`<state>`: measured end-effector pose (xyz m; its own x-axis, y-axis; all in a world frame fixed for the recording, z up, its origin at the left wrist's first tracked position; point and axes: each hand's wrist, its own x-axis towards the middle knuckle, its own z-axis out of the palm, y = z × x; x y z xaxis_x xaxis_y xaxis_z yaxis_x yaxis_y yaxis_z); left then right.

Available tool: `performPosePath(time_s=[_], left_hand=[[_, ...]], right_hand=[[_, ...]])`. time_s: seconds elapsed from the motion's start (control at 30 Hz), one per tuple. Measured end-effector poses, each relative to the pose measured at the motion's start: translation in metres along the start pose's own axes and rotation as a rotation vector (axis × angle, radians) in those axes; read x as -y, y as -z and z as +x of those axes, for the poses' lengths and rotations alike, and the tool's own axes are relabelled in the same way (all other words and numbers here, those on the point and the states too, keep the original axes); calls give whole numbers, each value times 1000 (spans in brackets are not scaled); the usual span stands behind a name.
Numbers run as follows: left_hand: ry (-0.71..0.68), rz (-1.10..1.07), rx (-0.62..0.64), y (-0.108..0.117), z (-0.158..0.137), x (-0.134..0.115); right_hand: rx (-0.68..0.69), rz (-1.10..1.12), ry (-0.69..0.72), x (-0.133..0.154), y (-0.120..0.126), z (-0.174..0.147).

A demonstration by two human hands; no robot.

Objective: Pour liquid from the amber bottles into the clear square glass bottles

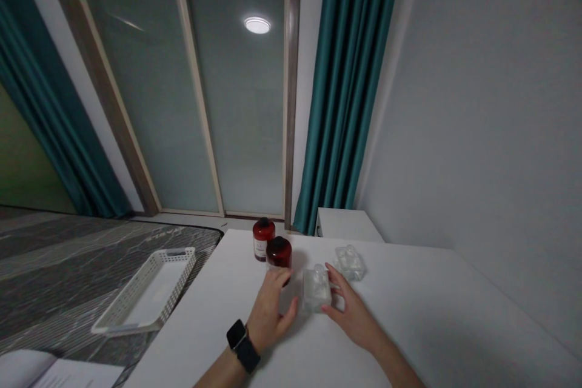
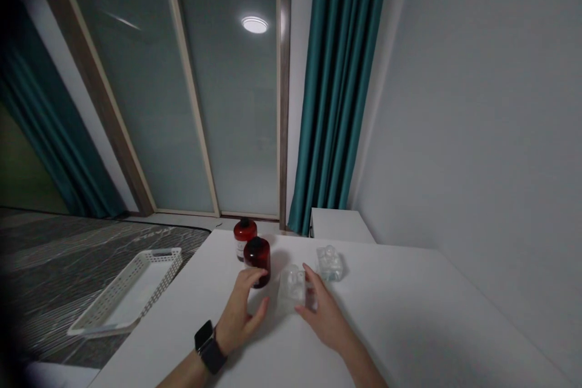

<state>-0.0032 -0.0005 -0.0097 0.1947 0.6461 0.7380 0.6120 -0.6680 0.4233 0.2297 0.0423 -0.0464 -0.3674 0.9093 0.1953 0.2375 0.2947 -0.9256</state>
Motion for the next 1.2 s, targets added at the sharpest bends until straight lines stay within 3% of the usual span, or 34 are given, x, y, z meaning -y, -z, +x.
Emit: performPosePath(time_s=[0.17, 0.37, 0.57, 0.73, 1.03, 1.2], left_hand=[[178, -215, 151, -6, -11, -6], [353, -434, 246, -10, -2, -10], [337, -530, 276, -1, 8, -13], [332, -521, 236, 0, 11, -9], [448, -344, 117, -11, 5, -17], [361, -335, 98, -1, 4, -15]], right_hand=[[141, 104, -123, 18, 1, -8], [197, -76, -89, 29, -10, -15], [166, -167, -78, 27, -19, -17], [127, -139, -59, 30, -27, -20], [96, -163, -97, 31, -34, -21], [40, -159, -36, 24, -30, -17]])
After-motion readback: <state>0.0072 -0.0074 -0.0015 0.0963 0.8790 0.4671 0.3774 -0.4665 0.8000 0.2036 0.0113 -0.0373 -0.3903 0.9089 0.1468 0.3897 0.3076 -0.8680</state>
